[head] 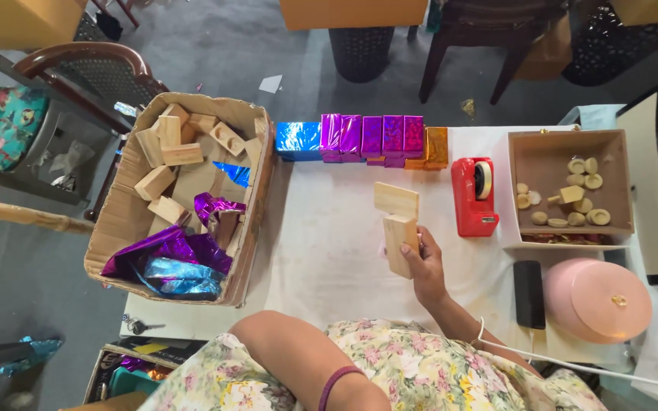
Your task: The person wipes a small wooden block with a cloth, then places it on the table. They pick up a sheet of shiny purple wrapping paper, fold it around the block, and secure the package with tape from a red dispenser.
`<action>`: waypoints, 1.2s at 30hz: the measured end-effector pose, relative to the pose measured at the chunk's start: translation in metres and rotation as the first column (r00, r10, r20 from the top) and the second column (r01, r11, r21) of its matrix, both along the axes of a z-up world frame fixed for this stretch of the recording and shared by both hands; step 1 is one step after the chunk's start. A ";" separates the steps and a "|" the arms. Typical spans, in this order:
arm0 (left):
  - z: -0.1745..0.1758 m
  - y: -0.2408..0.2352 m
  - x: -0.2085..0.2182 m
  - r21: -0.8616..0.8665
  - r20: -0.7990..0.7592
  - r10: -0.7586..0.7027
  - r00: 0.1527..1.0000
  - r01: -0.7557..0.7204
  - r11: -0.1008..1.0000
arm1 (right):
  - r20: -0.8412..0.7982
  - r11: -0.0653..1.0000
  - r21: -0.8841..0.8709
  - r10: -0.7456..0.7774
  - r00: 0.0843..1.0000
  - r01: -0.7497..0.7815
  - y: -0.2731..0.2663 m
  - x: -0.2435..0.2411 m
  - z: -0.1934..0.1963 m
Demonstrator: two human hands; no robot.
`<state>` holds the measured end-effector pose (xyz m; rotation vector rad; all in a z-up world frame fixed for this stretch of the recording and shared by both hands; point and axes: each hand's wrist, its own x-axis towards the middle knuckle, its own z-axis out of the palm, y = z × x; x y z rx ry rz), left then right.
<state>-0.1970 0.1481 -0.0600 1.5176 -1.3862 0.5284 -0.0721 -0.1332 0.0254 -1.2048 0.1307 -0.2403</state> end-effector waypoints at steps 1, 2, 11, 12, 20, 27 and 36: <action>0.014 -0.008 0.028 0.003 0.009 -0.001 1.000 0.001 1.000 | 0.010 1.000 -0.022 -0.003 1.000 0.003 0.000 0.001 0.002; 0.030 -0.019 0.060 0.004 0.019 -0.007 1.000 0.007 1.000 | 0.011 1.000 -0.022 -0.004 1.000 0.005 0.001 0.002 0.006; 0.168 -0.141 0.200 0.076 -0.438 0.273 0.857 -0.268 0.961 | 0.194 0.922 -0.334 -0.134 0.972 0.194 0.004 0.009 0.021; 0.137 -0.146 0.203 -0.014 -0.803 0.048 0.594 -0.098 0.995 | 0.341 0.790 -0.548 -0.087 0.936 0.273 0.008 0.008 0.026; 0.073 -0.149 0.231 -0.261 -0.934 -0.260 -0.246 -0.025 0.965 | 0.440 0.417 -0.845 0.185 0.879 0.335 -0.016 0.025 0.014; 0.112 -0.151 0.224 -0.305 -0.951 -0.307 0.023 0.063 0.950 | 0.406 0.697 -0.670 0.056 0.912 0.255 -0.014 0.028 0.011; 0.075 -0.155 0.231 -0.150 -0.985 -0.157 0.068 0.103 0.983 | 0.445 0.504 -0.810 0.193 0.874 0.301 -0.026 0.027 0.022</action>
